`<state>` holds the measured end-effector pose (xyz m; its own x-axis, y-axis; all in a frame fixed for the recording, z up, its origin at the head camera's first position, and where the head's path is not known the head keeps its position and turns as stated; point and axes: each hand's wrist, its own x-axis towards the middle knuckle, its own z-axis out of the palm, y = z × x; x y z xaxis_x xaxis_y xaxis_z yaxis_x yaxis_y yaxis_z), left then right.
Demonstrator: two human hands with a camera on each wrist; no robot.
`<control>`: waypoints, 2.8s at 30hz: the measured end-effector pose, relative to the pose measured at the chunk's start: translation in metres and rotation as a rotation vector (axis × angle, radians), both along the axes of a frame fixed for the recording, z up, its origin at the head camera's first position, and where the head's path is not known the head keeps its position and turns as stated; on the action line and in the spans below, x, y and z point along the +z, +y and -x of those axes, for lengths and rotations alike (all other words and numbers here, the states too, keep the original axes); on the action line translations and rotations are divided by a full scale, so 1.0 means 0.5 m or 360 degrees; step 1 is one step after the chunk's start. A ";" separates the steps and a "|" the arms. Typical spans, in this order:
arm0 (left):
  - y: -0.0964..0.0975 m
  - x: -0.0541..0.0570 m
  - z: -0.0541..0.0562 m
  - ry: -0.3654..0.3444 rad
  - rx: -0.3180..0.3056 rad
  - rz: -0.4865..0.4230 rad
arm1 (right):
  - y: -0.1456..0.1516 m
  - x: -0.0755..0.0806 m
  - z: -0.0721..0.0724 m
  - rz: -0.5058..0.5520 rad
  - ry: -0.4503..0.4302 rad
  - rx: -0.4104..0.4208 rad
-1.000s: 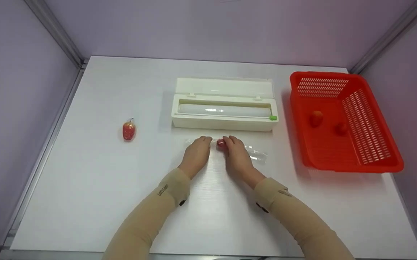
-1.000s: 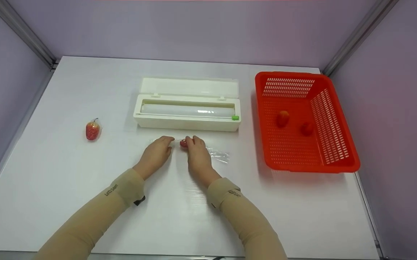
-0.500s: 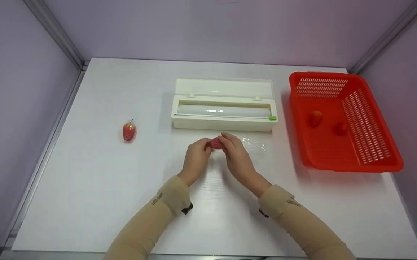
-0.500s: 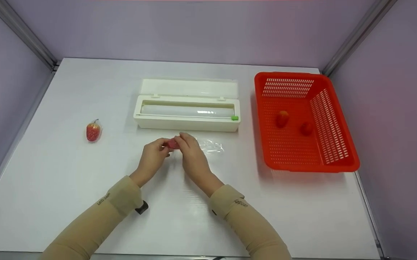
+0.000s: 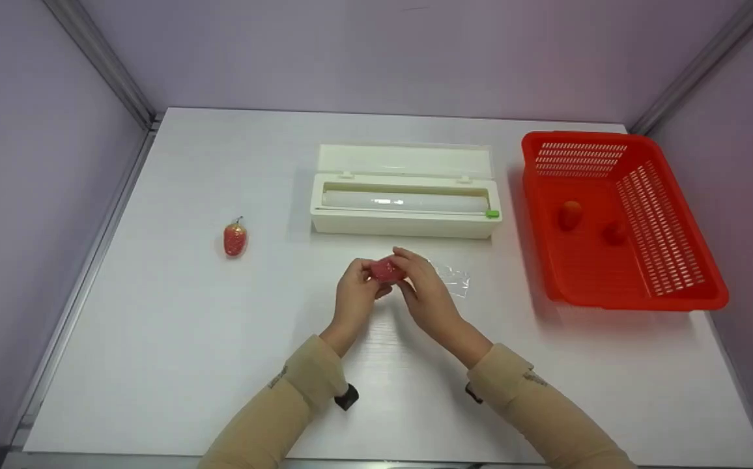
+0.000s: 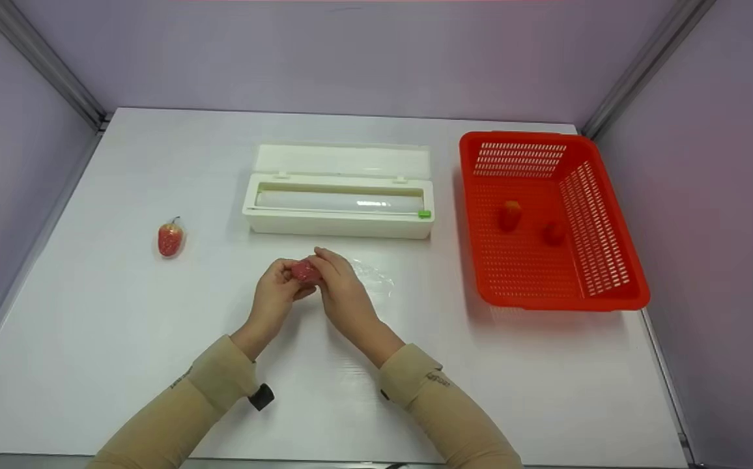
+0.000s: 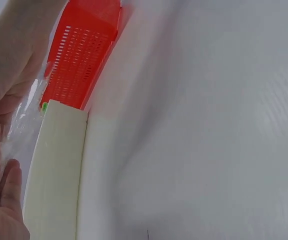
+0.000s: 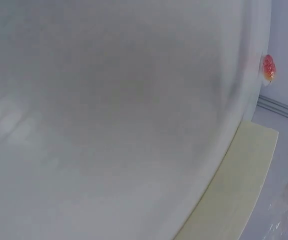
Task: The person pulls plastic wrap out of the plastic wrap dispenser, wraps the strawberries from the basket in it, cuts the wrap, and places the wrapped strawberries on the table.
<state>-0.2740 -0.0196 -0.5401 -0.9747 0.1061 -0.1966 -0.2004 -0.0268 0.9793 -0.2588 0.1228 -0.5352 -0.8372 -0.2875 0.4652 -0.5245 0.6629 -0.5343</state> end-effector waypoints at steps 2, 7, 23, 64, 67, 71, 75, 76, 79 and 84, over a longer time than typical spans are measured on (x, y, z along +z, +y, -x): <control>-0.001 0.003 -0.004 -0.0001 -0.0031 -0.0102 | 0.003 0.002 0.000 0.0015 -0.0046 0.0004; -0.008 0.011 -0.021 -0.0039 -0.0164 -0.0405 | 0.014 0.005 -0.002 0.0115 -0.0176 0.0076; -0.015 0.034 -0.060 -0.0238 -0.0062 -0.0798 | -0.018 0.012 -0.011 0.1081 -0.0739 0.0090; -0.086 -0.034 -0.112 0.0377 0.0298 0.0511 | -0.198 -0.032 -0.046 0.1248 -0.1009 -0.0163; -0.091 -0.042 -0.111 0.0350 0.0388 0.0524 | -0.214 -0.042 -0.042 0.1367 -0.1045 -0.0197; -0.105 -0.051 -0.101 0.0318 0.0557 0.0466 | -0.239 -0.053 -0.029 0.1598 -0.1077 -0.0325; -0.125 -0.056 -0.081 0.0226 0.0684 0.0513 | -0.270 -0.057 -0.005 0.1673 -0.1084 -0.0458; -0.132 -0.057 -0.073 0.0205 0.0703 0.0538 | -0.281 -0.056 0.003 0.1663 -0.1083 -0.0483; -0.157 -0.054 -0.042 0.0158 0.0744 0.0600 | -0.312 -0.049 0.033 0.1595 -0.1057 -0.0514; -0.207 -0.040 0.023 0.0183 0.0762 0.0630 | -0.354 -0.027 0.087 0.1421 -0.0988 -0.0475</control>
<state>-0.2856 -0.1232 -0.5600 -0.9134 -0.4065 -0.0228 -0.1490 0.2815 0.9479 -0.3026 -0.0541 -0.5486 -0.9748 0.1902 -0.1168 0.1126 -0.0326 -0.9931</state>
